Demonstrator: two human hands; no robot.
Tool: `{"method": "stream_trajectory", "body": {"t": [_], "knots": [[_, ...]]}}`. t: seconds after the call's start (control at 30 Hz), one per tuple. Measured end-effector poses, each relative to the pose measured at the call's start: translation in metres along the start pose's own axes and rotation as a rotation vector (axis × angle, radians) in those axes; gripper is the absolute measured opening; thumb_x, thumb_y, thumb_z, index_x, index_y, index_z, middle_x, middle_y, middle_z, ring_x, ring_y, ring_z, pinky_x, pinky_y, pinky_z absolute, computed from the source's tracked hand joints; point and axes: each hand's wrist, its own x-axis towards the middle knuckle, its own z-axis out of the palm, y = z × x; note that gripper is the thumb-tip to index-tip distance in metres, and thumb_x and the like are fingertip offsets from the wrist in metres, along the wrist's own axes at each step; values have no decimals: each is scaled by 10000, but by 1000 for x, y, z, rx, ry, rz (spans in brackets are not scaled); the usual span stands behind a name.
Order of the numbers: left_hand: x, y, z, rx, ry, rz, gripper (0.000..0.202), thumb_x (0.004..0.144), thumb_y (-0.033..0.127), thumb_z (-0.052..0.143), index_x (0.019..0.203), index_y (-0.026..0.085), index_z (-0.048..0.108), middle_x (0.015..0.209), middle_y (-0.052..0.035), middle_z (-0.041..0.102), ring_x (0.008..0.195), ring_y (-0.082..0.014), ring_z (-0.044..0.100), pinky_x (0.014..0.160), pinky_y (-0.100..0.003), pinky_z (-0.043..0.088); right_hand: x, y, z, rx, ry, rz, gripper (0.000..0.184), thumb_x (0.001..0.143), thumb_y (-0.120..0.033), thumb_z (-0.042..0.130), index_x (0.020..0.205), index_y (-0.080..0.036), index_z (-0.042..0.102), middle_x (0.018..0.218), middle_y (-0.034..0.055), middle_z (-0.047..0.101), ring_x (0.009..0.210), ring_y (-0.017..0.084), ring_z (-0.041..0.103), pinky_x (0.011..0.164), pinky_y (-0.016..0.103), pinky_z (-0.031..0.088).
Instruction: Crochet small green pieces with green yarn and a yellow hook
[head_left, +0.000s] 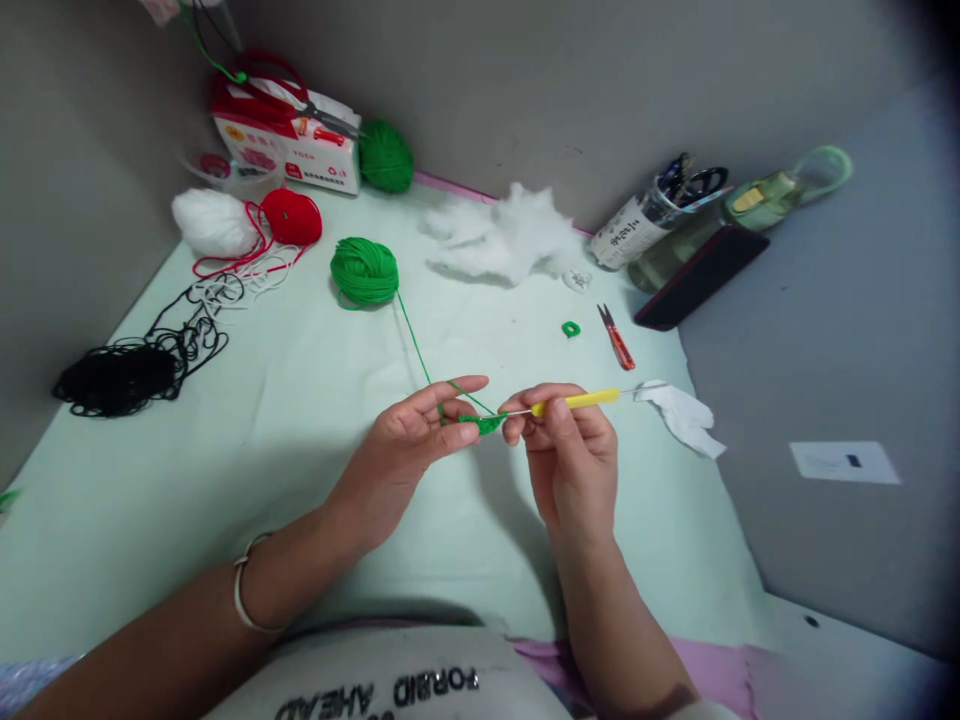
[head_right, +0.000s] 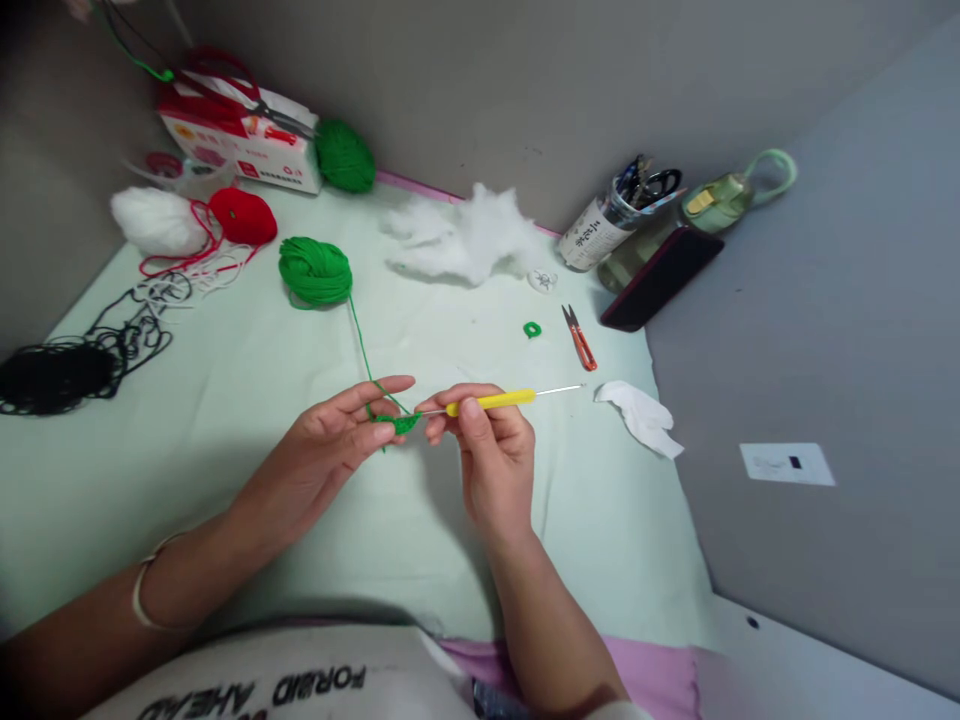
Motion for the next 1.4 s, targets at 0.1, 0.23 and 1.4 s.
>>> {"method": "stream_trajectory", "body": {"t": [0.1,0.23,1.4], "knots": [[0,1,1,26,15,12,383,791,265,804,1170,260,750,902,2,656,848,-144,581,887,-305,422,0,-1,0,0,-16,22,208,980,-357,585,893,-191,677,806,55,753,581,133,634,579,297,547],[0,1,1,76,44,36,385,779,277,810,1160,268,757,897,-1,645,862,-154,571,864,-300,417,-1,0,-1,-35,-32,-17,190,997,-336,565,909,-207,674,813,39,746,618,142,654,599,302,556],[-4,-4,4,43,92,86,508,782,242,817,1271,272,683,786,44,618,724,-97,567,732,-225,462,-25,12,5,-839,-118,-722,443,882,-71,693,1234,-341,697,1107,38,730,949,194,727,767,302,627]]}}
